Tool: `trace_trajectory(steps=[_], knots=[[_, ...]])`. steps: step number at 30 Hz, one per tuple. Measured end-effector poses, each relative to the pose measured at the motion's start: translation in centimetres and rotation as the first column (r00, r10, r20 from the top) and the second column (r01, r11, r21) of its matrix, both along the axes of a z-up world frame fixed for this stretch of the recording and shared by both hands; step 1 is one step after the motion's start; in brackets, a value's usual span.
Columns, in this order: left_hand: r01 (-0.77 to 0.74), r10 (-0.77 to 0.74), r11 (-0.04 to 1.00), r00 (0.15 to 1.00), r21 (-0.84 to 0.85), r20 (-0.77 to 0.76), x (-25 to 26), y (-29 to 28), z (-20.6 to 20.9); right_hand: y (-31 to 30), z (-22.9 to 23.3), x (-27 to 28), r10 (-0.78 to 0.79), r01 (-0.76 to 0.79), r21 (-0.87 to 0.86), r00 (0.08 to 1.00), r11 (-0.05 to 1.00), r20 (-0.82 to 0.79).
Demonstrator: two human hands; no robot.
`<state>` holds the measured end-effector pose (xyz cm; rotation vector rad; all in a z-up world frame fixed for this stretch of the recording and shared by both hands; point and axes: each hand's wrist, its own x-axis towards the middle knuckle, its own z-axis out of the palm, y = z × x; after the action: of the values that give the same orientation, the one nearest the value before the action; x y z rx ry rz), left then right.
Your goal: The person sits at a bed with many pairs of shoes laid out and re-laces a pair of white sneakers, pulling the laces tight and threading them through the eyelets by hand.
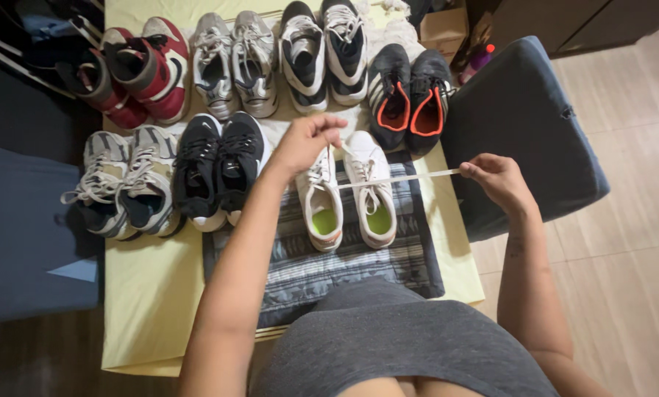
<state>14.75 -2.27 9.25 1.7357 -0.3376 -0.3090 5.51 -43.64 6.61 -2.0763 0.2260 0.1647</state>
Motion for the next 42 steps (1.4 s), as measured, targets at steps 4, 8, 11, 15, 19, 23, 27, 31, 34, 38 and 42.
trace_trajectory(steps=[4,8,11,15,19,23,27,31,34,38,42], knots=[[-0.108,0.118,0.99,0.987,-0.093,0.107,-2.6,1.8,7.4,0.7,-0.8,0.3,-0.04,0.041,-0.161,0.999,0.986,0.005],[-0.153,0.181,0.978,0.96,-0.142,0.215,-5.9,4.2,13.1,2.3,0.1,0.8,0.001,0.041,-0.418,0.995,0.908,0.1],[-0.078,0.132,0.97,0.965,-0.232,0.226,-8.1,4.9,15.4,4.4,2.1,1.1,0.104,0.044,-0.484,0.956,0.874,0.275],[-0.02,0.079,0.965,0.973,-0.261,0.218,-10.6,4.6,16.4,11.4,4.6,3.1,0.149,-0.131,-0.107,0.972,0.986,0.18],[-0.021,0.087,0.962,0.969,-0.273,0.229,-11.4,4.4,16.3,19.4,5.3,3.7,0.543,-0.555,0.0,0.815,0.832,0.202],[-0.051,0.136,0.943,0.961,-0.33,0.24,-11.9,5.3,15.8,24.0,5.0,4.0,0.707,-0.73,0.276,0.679,0.625,0.197],[-0.135,0.21,0.947,0.946,-0.291,0.246,-12.2,6.4,15.3,25.0,5.5,4.8,0.722,-0.723,0.444,0.659,0.53,0.211],[-0.109,0.205,0.93,0.947,-0.35,0.249,-12.3,6.4,15.1,25.4,7.4,6.0,0.68,-0.709,0.456,0.684,0.538,0.262],[-0.056,0.18,0.9,0.951,-0.433,0.251,-12.5,6.1,15.4,25.2,8.0,6.7,0.7,-0.715,0.439,0.675,0.543,0.234],[-0.088,0.227,0.902,0.93,-0.423,0.29,-12.6,6.6,16.0,24.5,5.0,7.6,0.74,-0.74,0.266,0.661,0.617,0.121],[-0.153,0.28,0.907,0.915,-0.392,0.29,-12.6,7.2,16.4,23.2,-0.2,8.0,0.795,-0.79,0.235,0.599,0.566,0.098]])
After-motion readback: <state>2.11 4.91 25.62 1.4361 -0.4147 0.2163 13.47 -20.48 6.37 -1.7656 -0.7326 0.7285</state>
